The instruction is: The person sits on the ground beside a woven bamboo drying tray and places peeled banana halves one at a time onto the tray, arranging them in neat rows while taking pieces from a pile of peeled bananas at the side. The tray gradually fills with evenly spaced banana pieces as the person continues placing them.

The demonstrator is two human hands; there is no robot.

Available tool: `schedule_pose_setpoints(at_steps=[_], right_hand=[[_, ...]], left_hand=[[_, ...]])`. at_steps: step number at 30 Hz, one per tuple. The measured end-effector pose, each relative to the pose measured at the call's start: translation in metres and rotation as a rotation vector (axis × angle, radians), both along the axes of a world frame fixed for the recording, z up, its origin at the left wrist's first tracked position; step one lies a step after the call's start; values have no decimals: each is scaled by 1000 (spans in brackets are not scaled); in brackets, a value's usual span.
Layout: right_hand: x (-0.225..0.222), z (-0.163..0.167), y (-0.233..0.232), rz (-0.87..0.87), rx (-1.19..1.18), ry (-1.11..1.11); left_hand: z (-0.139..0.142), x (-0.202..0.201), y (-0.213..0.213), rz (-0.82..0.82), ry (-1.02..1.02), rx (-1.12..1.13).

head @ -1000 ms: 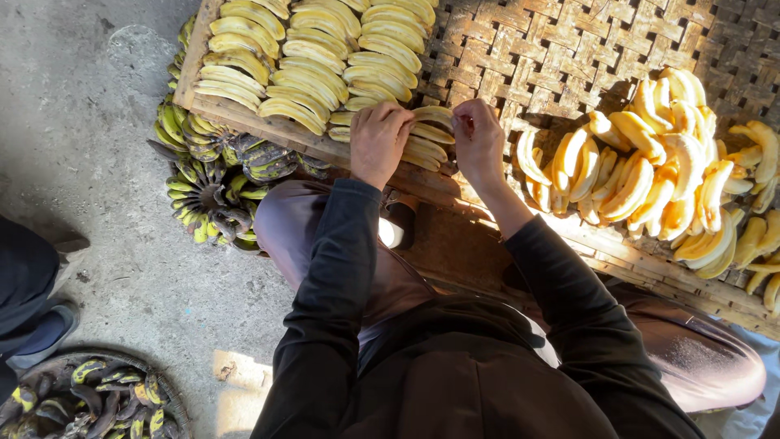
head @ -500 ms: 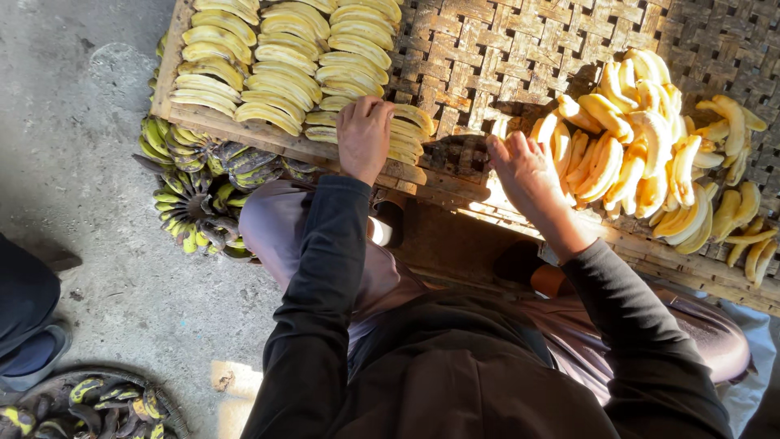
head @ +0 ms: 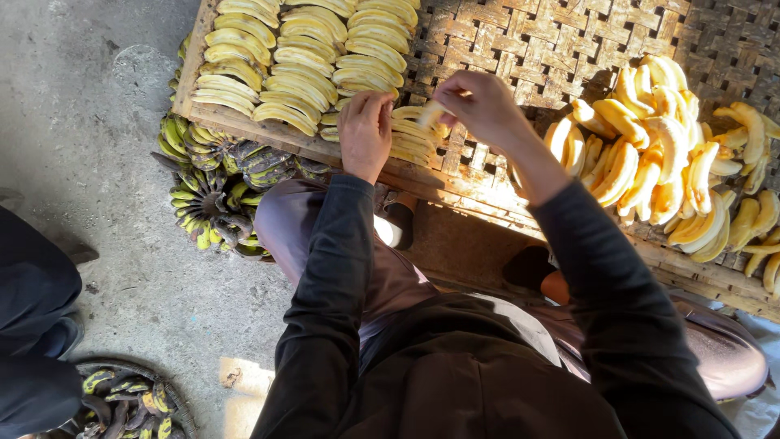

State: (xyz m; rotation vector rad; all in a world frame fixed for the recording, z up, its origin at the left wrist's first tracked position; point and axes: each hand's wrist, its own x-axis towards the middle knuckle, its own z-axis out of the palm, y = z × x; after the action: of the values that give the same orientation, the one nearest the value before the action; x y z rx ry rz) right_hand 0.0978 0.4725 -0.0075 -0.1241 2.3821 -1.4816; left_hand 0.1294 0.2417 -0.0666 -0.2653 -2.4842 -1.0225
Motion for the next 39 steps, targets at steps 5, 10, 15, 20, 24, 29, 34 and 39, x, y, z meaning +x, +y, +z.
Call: schedule_pose_setpoints(at_steps=[5, 10, 15, 20, 24, 29, 34, 39], right_hand=[[-20, -18, -54, -296, -392, -291], [-15, -21, -31, -64, 161, -30], [-36, -11, -2, 52, 411, 331], [-51, -22, -6, 73, 528, 210], [-41, -46, -25, 276, 744, 698], [-44, -62, -42, 223, 741, 448], [-65, -45, -62, 406, 803, 449], [-65, -15, -55, 296, 544, 419]], left_hand=[[-3, -9, -13, -52, -60, 16], [-15, -12, -18, -103, 43, -65], [-26, -13, -13, -121, 4, -94], [-27, -13, -3, -148, 67, -192], [-21, -12, -2, -95, 51, -206], [-21, -12, -1, -107, 25, -219], [-21, -8, 4, -249, -46, -381], [-12, 10, 9, -342, 4, -367]])
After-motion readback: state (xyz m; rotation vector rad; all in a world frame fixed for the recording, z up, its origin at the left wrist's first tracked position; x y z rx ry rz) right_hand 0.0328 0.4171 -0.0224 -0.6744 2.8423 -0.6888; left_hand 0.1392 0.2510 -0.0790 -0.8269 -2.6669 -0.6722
